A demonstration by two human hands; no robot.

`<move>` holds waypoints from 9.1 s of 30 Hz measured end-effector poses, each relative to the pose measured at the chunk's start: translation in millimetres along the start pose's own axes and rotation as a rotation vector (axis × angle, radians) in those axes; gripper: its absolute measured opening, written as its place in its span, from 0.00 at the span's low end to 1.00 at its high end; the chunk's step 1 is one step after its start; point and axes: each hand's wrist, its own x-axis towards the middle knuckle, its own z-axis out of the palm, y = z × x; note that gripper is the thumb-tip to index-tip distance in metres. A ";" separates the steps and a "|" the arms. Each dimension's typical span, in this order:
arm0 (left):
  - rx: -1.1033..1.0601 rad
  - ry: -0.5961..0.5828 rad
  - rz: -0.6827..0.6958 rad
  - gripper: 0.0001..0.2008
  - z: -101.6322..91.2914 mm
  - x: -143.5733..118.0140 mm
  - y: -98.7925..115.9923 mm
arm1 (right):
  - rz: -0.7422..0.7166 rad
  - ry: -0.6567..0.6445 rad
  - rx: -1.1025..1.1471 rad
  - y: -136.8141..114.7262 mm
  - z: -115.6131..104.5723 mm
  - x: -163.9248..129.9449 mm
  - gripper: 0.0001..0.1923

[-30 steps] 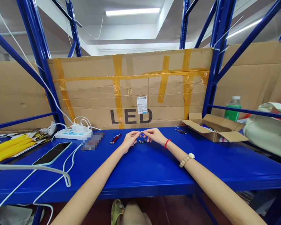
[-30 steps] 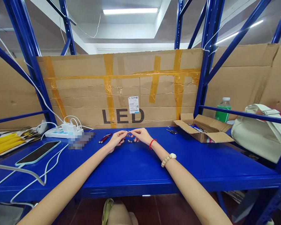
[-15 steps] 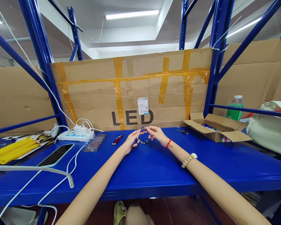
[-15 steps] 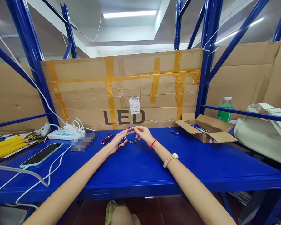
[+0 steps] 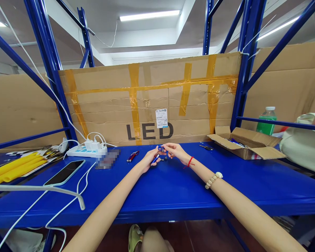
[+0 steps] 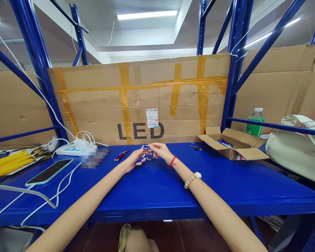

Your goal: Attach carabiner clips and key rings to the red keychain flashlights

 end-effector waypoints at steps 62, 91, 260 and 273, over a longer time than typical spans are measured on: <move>0.087 0.167 0.214 0.14 -2.1 2.8 -0.4 | -0.204 0.006 -0.373 5.3 1.5 1.0 0.23; 0.591 0.165 0.370 0.02 -8.3 4.5 -13.6 | -0.328 -0.201 -1.114 0.8 2.1 -8.9 0.13; 0.382 0.277 0.289 0.13 0.1 3.2 -13.4 | -0.024 0.114 -1.126 5.7 -14.3 -3.2 0.02; 0.382 0.350 0.328 0.15 3.9 4.6 -11.7 | -0.207 -0.240 -0.700 9.8 10.4 -4.0 0.19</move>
